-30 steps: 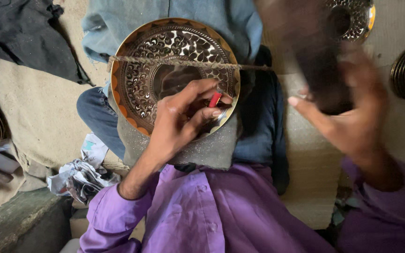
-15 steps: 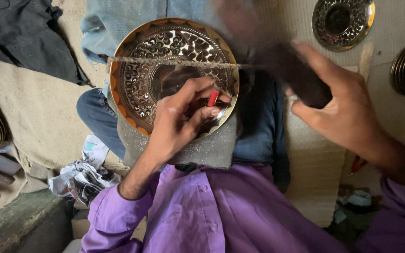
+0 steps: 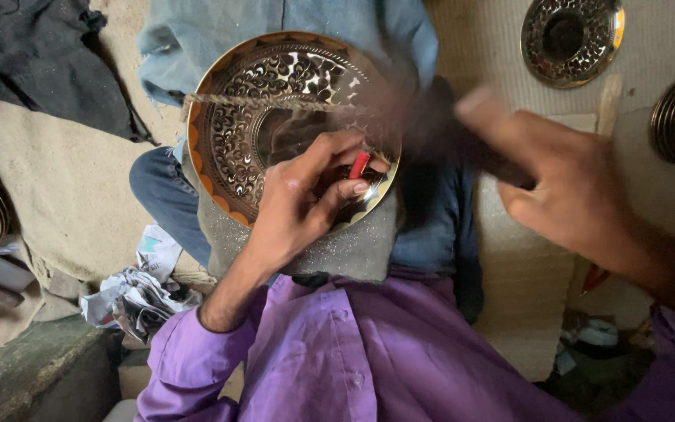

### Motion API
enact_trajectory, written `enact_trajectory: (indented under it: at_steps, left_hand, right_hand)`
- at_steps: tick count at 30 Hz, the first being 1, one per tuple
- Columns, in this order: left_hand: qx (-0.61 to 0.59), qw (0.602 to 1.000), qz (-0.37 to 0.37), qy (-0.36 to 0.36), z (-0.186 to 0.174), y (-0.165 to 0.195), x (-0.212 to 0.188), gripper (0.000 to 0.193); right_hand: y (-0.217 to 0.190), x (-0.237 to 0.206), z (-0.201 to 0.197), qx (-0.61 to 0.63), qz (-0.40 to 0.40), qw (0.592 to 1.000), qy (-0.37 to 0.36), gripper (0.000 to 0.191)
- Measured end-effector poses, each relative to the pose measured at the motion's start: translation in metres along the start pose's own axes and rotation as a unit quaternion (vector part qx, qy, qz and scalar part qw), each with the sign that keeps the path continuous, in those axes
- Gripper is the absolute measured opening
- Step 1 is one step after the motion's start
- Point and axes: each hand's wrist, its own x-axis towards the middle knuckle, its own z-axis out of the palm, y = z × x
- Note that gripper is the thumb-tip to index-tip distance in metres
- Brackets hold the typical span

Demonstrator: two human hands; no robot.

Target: The person sits on the floor with a decorative brass plate resting on their lap and hammers a small red punch against the plate's surface using a wooden mallet, working the punch across different spots to emboss the ornate pattern. Stacks of finished brass plates sit nearby.

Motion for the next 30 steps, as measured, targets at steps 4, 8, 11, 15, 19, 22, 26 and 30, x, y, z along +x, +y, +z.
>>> enact_trajectory:
  at_steps: [4,8,11,15,19,22,26,30]
  left_hand:
    - [0.023,1.0,0.011,0.006,0.0,0.001,0.001,0.041]
    - [0.031,0.999,0.005,-0.005,-0.004,0.005,0.001,0.037]
    - [0.021,1.0,0.003,-0.004,-0.005,0.008,0.001,0.037]
    - [0.002,1.0,0.003,-0.01,-0.005,0.009,0.001,0.035]
    - [0.05,0.998,0.022,-0.007,-0.008,0.009,0.0,0.029]
    - [-0.008,1.0,0.003,-0.013,-0.008,0.009,-0.001,0.036]
    - [0.025,1.0,0.016,-0.011,-0.009,0.008,0.0,0.034]
    - [0.029,0.999,0.011,-0.014,-0.01,0.009,-0.001,0.033]
  right_hand:
    - [0.007,-0.003,0.001,-0.01,0.024,1.0,-0.009,0.087]
    - [0.012,-0.005,0.002,-0.083,-0.039,0.996,-0.023,0.092]
    - [0.012,-0.004,0.002,0.029,0.027,0.999,-0.002,0.084]
    - [0.011,-0.003,-0.001,-0.068,0.007,0.997,-0.033,0.087]
    - [0.009,0.001,-0.003,-0.075,-0.005,0.997,-0.032,0.085]
    - [0.007,0.003,-0.003,-0.002,-0.028,1.0,-0.002,0.086]
    - [0.003,0.004,-0.003,-0.196,0.015,0.978,-0.073,0.084]
    - [0.002,0.005,-0.003,-0.041,-0.034,0.999,0.006,0.089]
